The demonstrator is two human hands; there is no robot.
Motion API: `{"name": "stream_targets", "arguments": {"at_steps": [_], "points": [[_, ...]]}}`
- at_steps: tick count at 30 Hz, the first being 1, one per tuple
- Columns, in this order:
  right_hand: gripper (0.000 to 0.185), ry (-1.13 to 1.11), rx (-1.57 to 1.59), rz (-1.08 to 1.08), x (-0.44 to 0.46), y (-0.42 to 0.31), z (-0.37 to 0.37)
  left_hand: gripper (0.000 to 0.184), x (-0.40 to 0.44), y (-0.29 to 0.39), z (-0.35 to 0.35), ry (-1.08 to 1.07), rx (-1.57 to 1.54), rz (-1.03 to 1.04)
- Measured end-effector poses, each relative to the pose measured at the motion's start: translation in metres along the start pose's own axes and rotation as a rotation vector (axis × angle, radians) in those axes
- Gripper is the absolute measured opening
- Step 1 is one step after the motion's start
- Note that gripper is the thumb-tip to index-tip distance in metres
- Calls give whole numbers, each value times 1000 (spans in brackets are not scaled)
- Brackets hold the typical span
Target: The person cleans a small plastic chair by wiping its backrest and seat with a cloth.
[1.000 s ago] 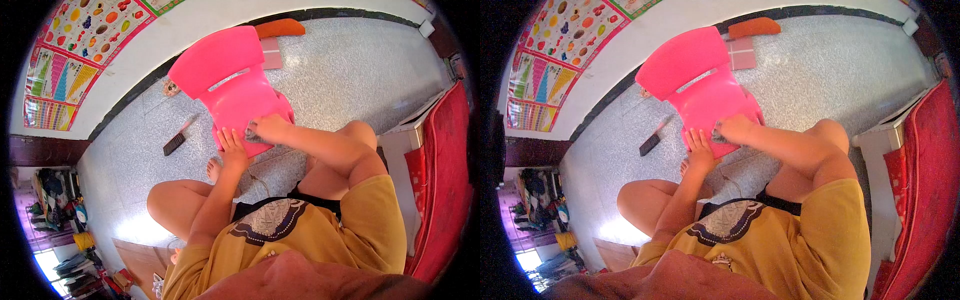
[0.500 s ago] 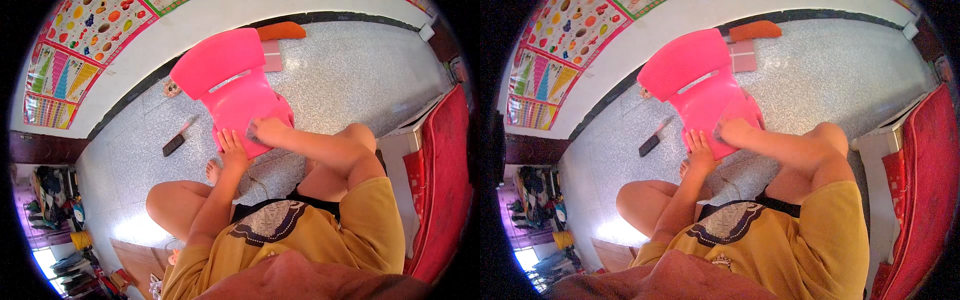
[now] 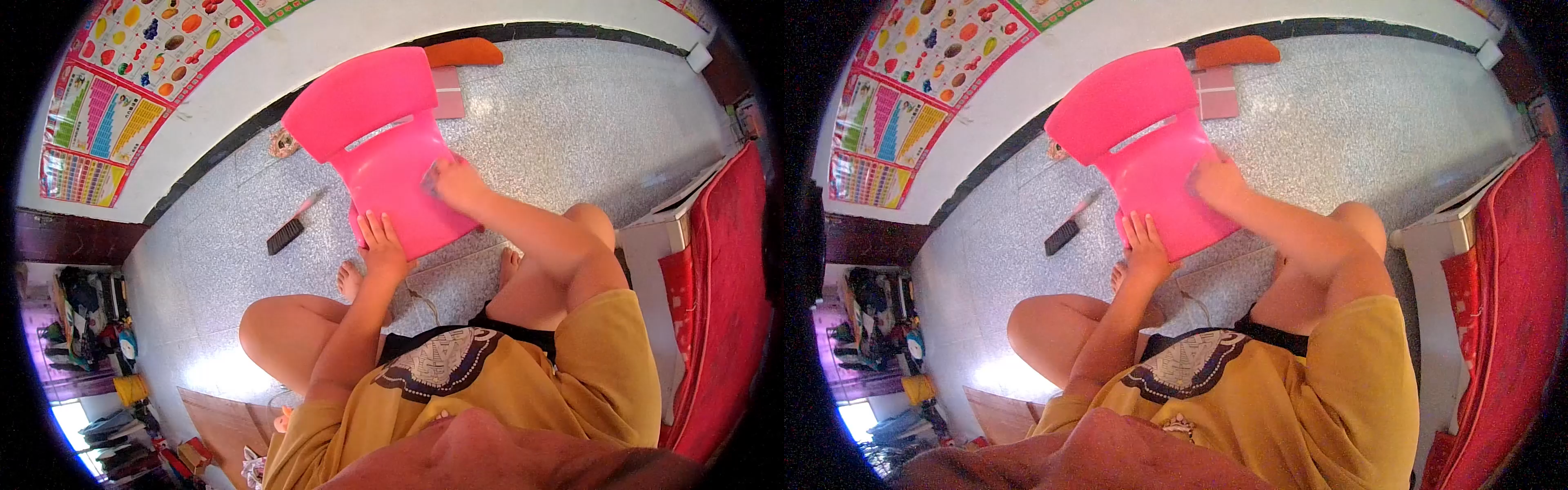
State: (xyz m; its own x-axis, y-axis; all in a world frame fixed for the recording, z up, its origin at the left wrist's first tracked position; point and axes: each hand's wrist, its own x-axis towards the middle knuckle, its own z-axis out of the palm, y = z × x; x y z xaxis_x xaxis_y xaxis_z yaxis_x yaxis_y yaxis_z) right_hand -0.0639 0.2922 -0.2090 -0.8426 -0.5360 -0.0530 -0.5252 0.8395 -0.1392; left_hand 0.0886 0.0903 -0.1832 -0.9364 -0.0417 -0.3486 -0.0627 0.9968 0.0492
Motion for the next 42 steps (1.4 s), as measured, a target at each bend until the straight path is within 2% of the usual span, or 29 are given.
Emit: {"name": "stream_targets", "arguments": {"at_steps": [1,3,6,9,11,14,17,19,21,24,27,29,31,34,37,39,42], "points": [[28,-47,-107,-167,-15,-23,-17,143,0,-1,2,5,3,5],[30,-15,59,-294,-35,-51,-14,142,0,-1,4,10,1,10],[31,-25,111,-374,-47,-67,-28,140,0,0,1,8,-7,11],[33,-5,-14,-326,-23,-38,-16,142,-1,1,-1,3,2,7],[34,45,-19,-241,-15,-12,-43,144,-3,1,-3,0,13,8],[31,10,-96,89,-2,6,-60,144,-3,1,-6,-9,2,4],[29,53,77,134,3,1,-29,139,-2,0,-4,-13,-11,11],[29,-11,-85,-110,-12,-21,-23,139,0,-1,0,-6,-12,5],[29,-41,66,-329,-30,-49,-20,140,1,-1,3,-1,-8,5],[28,-81,95,-366,-49,-78,-29,142,0,-1,3,-1,11,7],[30,-63,17,-410,-34,-57,-38,145,0,2,-2,-24,32,-5],[31,-60,-54,-170,-12,-29,-32,145,0,4,-7,-54,27,-21],[28,-30,11,-64,-7,-7,-66,144,-1,3,-7,-49,12,-21],[27,33,-58,137,4,7,-50,141,1,0,-1,-20,-19,-7],[27,163,-124,-145,-6,-11,-26,139,1,0,0,-8,-22,-1],[27,-63,20,-143,-24,-46,-33,140,1,-1,2,9,-18,6],[27,23,87,-343,-44,-75,-17,141,0,-2,7,33,-15,19]]}}
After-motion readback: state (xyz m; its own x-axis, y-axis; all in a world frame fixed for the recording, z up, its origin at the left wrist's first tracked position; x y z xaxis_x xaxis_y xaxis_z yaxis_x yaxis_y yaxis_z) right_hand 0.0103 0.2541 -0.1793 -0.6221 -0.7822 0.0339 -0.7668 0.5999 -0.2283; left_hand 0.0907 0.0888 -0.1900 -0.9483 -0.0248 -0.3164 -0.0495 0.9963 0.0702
